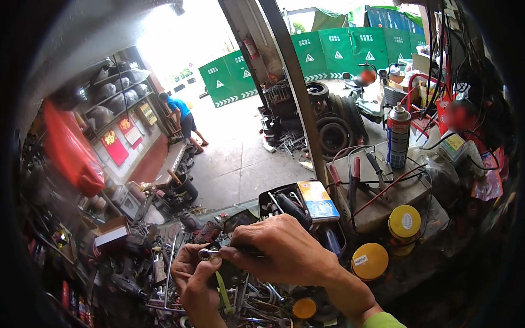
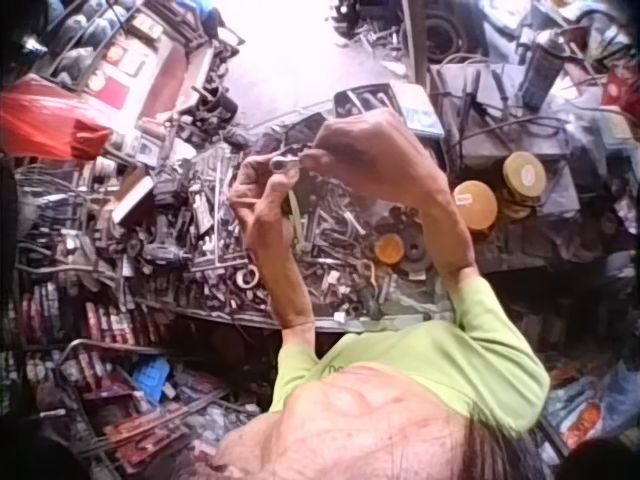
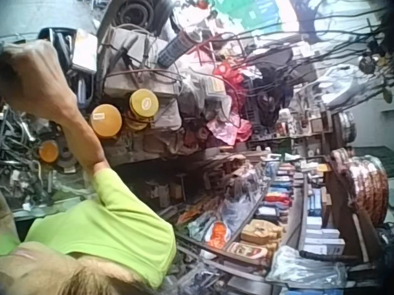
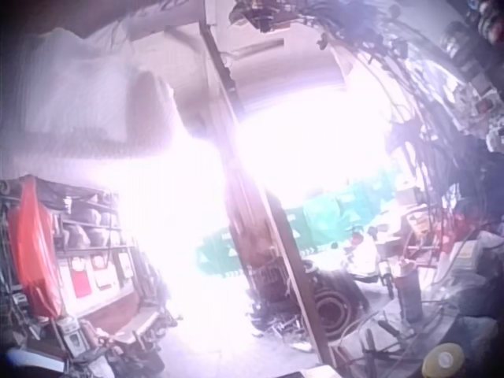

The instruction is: The person assembles a small mechanical component using a wrench and other hand tools. They tighten a nut onto a threaded shaft, adjust the fit, and reposition the parts repeatedly on a cluttered workbench.

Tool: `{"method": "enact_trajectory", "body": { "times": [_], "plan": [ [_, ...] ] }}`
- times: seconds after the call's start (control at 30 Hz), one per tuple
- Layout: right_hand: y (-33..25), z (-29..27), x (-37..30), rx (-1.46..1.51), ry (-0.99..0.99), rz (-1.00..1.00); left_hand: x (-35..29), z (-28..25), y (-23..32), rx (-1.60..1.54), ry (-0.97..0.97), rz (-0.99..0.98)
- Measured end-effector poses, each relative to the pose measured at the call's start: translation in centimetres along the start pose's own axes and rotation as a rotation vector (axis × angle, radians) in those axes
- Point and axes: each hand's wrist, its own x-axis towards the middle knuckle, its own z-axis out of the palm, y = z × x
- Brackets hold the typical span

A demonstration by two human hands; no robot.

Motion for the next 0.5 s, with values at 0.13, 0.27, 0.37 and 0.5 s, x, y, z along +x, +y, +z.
{"method": "enact_trajectory", "body": {
  "times": [0.13,0.27,0.37,0.5],
  "plan": [
    [0.19,0.09,-0.13,0.049,0.020,0.023,0.07,0.35,0.05,0.029,0.026,-0.009],
    [0.26,0.15,-0.15,0.047,0.013,0.014,0.09,0.29,-0.08,0.022,0.008,-0.008],
    [0.42,0.22,-0.15,0.020,-0.003,-0.002,0.04,0.44,-0.07,0.041,0.011,-0.005],
    [0.35,0.18,-0.05,0.007,-0.013,-0.017,-0.05,0.44,0.27,0.023,-0.018,0.009]
  ]
}}
